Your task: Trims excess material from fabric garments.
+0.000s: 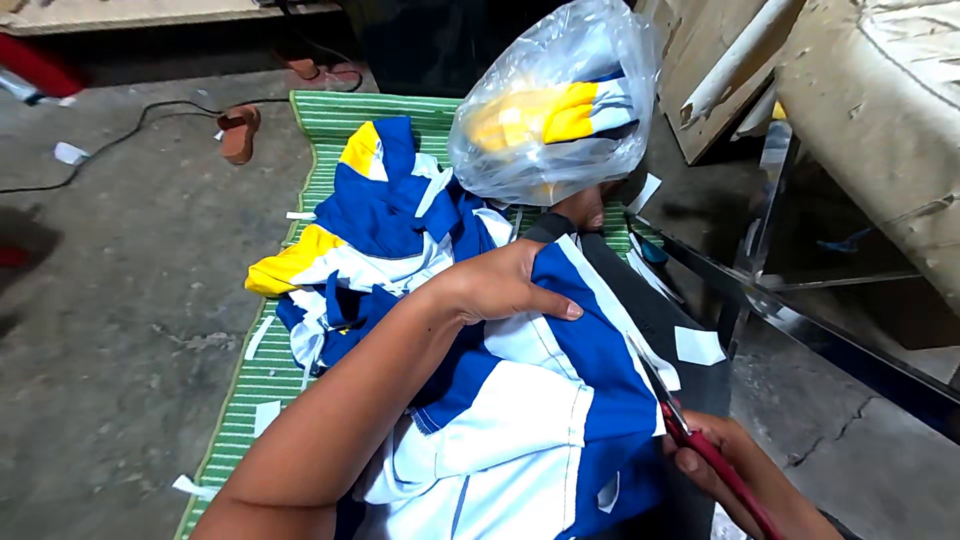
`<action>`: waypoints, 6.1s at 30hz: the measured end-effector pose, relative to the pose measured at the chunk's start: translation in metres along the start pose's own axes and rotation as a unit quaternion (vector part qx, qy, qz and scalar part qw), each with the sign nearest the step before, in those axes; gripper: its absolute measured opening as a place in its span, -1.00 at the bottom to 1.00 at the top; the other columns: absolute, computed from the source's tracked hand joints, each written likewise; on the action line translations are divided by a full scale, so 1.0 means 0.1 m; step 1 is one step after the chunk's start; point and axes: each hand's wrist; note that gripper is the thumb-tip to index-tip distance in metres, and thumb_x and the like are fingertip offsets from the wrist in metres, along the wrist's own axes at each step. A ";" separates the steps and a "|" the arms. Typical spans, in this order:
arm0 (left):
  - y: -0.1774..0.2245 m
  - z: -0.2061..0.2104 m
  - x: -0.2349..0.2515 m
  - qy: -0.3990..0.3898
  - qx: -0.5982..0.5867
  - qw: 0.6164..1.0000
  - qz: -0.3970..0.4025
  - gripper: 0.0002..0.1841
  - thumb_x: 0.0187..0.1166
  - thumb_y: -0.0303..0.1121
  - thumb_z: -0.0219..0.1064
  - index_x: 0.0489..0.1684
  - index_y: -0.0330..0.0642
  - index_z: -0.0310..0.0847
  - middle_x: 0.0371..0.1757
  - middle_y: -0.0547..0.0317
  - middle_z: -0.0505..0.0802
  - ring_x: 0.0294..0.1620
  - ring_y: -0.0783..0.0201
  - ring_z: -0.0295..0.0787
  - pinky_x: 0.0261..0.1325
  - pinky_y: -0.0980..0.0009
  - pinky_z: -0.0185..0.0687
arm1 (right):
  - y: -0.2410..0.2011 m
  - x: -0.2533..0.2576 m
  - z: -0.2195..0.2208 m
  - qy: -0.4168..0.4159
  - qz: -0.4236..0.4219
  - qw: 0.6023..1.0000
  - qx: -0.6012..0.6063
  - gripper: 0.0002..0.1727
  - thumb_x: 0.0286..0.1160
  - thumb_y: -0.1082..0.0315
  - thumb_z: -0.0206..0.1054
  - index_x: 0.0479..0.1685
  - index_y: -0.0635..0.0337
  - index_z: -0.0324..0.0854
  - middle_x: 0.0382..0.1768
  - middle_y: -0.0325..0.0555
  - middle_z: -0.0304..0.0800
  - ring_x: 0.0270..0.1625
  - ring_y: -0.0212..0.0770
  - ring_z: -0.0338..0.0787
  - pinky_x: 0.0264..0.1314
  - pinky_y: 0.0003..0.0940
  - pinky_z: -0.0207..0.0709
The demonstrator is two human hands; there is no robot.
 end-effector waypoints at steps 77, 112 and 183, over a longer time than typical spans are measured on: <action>-0.18 0.07 -0.05 -0.047 0.101 0.994 0.018 -0.83 0.44 -0.55 0.48 -0.11 -0.20 0.66 -0.26 0.35 0.85 -0.20 0.59 0.77 -0.04 0.60 0.72 | -0.18 0.78 -0.11 0.070 0.045 0.996 -0.029 -0.56 0.26 -0.18 0.57 -0.74 -0.17 0.58 -0.79 -0.66 0.50 -0.74 -0.75 0.40 -0.71 -0.73 0.22; -1.41 -0.15 -0.75 0.131 -0.162 0.949 0.235 -0.84 0.42 -0.25 0.55 -0.09 0.16 0.83 -0.08 0.44 0.90 0.03 0.48 0.80 0.24 0.50 0.65 | 0.85 2.08 0.34 0.036 0.366 0.898 -0.242 -0.66 0.62 0.39 0.27 0.17 0.54 0.63 0.17 0.48 0.73 0.31 0.41 0.71 0.31 0.40 0.50; -0.72 0.32 -2.19 0.274 0.282 0.919 -0.007 -0.93 0.37 -0.36 0.38 -0.30 -0.10 0.68 -0.34 0.40 0.80 -0.27 0.53 0.75 -0.12 0.46 0.72 | 0.16 0.97 0.54 0.079 0.106 0.987 -0.096 -0.40 0.44 0.07 0.55 0.34 0.34 0.67 0.08 0.25 0.81 0.13 0.10 0.79 0.26 0.21 0.59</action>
Point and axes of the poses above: each hand's wrist, its own x-axis towards the middle knuckle, its own z-axis out of the palm, y = z × x
